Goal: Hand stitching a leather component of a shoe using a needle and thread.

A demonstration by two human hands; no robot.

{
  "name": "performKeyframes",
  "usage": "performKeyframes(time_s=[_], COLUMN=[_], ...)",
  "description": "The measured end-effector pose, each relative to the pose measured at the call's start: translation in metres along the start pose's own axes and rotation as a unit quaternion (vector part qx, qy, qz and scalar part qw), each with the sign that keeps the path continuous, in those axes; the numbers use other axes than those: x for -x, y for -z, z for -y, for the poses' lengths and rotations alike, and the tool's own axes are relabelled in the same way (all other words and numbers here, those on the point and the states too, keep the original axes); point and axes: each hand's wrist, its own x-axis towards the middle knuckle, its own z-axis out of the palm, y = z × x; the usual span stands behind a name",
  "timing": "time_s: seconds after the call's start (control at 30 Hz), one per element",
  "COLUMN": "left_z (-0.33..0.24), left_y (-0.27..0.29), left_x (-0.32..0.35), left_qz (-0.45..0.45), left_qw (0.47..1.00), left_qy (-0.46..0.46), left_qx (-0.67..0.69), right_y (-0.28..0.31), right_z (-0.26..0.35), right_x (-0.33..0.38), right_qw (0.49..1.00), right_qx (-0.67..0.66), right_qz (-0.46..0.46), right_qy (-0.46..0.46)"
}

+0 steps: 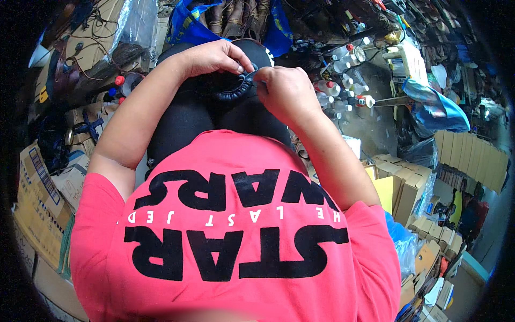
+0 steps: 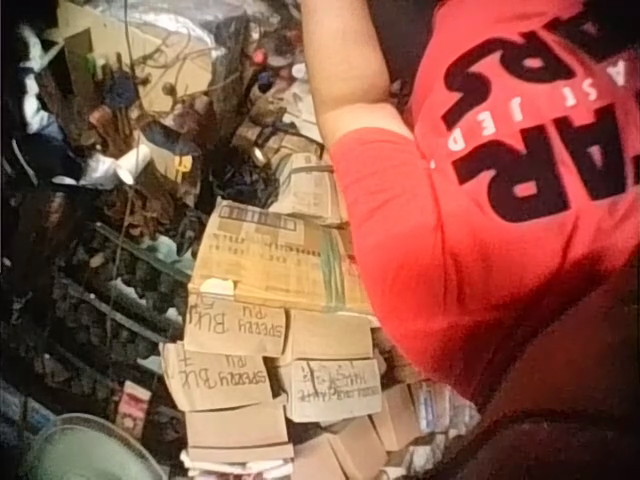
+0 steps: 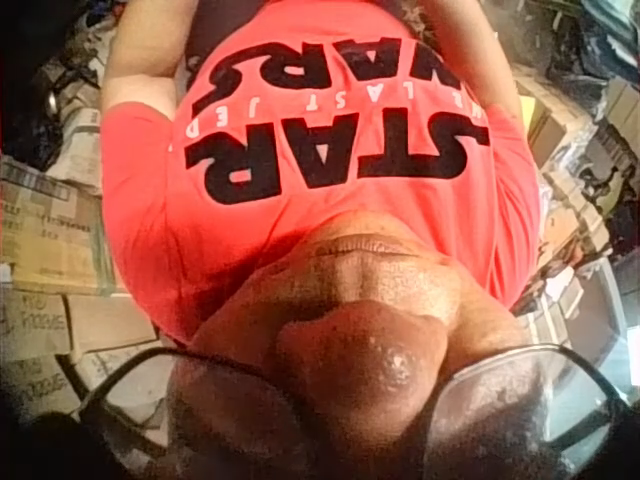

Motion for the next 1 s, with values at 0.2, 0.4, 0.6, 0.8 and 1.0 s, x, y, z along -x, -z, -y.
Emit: performKeyframes(time_s=[0.2, 0.4, 0.6, 0.8, 1.0], left_z=[-0.002, -0.005, 0.002, 0.005, 0.002], left_y=[-0.002, 0.001, 0.002, -0.01, 0.002], left_x=[0.0, -0.002, -0.011, -0.01, -0.004], left_qz=[-0.009, 0.01, 0.016, -0.066, 0.002], left_qw=[1.0, 1.0, 1.0, 0.985, 0.976], left_qy=[0.005, 0.015, 0.001, -0.096, -0.131], left_qx=[-0.001, -0.023, -0.012, -0.126, -0.177], right_y=[-0.018, -0.017, -0.006, -0.006, -0.012], right_z=[-0.009, -0.014, -0.017, -0.041, -0.071], right_x=[0.014, 0.005, -0.012, -0.013, -0.016], right_qw=[0.993, 0.991, 0.992, 0.974, 0.913], right_qx=[-0.104, -0.111, -0.038, -0.212, -0.35], right_qz=[-0.001, -0.063, -0.028, 0.073, 0.206], right_qy=[-0.058, 0.029, 0.115, 0.042, -0.032])
